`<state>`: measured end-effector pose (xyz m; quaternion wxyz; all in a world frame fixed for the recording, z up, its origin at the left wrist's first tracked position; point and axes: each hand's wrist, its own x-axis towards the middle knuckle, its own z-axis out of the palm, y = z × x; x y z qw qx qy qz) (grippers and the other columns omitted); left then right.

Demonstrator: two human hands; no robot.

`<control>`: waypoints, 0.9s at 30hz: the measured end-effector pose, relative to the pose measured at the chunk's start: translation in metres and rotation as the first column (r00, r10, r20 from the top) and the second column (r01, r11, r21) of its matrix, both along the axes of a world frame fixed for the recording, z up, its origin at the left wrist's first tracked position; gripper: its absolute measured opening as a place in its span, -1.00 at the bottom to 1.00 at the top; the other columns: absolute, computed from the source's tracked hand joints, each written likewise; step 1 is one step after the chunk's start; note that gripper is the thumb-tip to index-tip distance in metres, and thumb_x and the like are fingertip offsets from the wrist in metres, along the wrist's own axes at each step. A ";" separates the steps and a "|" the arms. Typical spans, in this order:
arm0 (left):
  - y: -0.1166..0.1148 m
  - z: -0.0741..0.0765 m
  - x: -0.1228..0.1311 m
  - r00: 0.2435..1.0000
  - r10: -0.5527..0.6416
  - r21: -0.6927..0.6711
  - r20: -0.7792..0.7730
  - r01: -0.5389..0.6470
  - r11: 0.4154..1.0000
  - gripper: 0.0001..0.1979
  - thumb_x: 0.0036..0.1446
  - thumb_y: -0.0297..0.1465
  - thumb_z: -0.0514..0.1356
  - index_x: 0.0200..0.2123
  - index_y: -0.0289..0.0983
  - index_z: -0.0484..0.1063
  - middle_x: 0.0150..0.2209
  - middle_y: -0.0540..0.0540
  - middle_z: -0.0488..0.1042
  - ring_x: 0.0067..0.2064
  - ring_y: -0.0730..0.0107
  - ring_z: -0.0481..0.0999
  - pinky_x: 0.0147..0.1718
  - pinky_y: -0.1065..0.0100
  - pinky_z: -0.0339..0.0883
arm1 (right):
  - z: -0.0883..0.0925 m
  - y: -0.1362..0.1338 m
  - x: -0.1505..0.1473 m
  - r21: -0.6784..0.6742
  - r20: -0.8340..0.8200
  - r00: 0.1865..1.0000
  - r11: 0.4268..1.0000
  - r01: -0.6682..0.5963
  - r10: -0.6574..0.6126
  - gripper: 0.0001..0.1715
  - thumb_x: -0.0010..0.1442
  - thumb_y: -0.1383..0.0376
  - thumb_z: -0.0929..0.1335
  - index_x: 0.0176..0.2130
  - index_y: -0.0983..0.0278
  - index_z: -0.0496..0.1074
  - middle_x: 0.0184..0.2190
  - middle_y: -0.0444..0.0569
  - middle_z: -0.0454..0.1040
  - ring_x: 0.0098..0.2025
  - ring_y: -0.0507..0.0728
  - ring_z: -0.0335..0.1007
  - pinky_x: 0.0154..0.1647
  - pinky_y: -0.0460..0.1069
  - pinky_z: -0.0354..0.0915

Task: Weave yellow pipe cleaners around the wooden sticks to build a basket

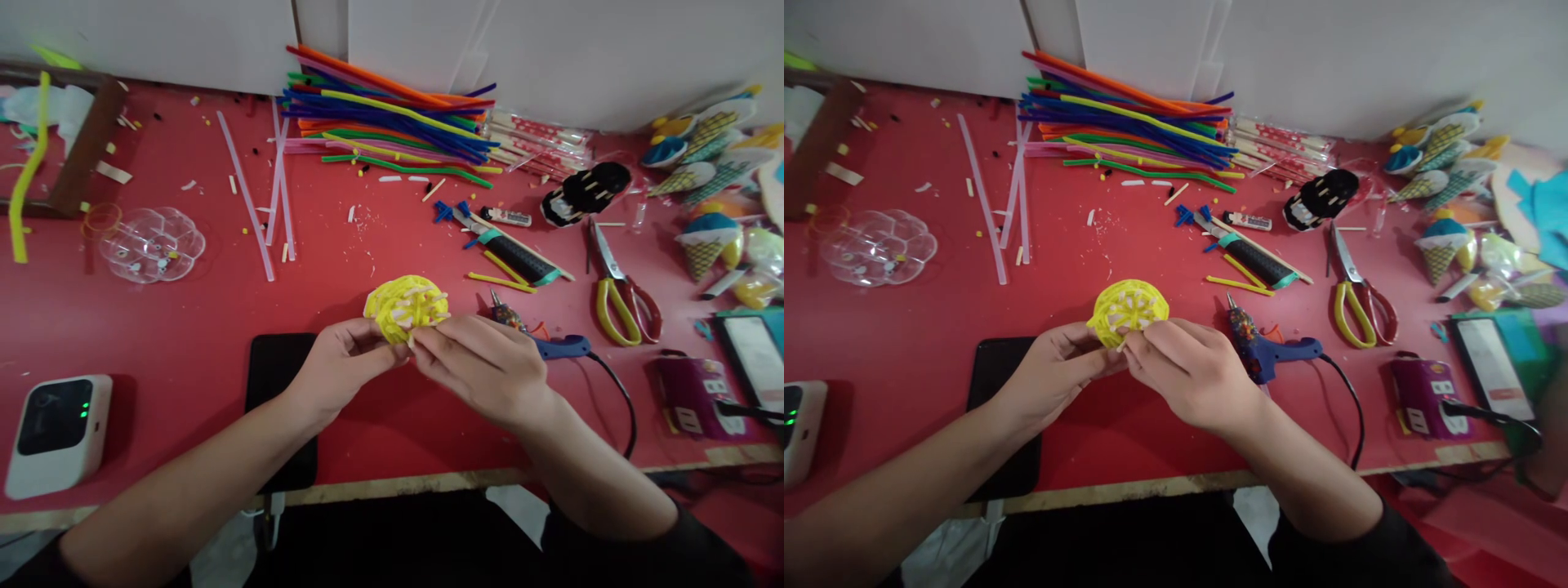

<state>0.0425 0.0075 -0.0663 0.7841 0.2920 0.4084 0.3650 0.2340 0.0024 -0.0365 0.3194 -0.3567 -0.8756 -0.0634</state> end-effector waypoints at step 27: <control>-0.006 0.008 -0.001 0.967 -0.149 0.150 -0.204 0.181 0.972 -0.81 0.26 -0.34 0.25 -0.11 -0.18 0.64 0.00 -0.12 0.68 0.08 0.15 0.63 0.21 0.08 0.41 | -0.020 -0.004 -0.009 0.050 -0.073 0.991 0.992 0.119 -0.115 -0.82 0.33 0.40 0.44 -0.04 0.29 0.51 -0.53 -0.20 0.52 -0.54 -0.01 0.37 -0.47 -0.06 0.39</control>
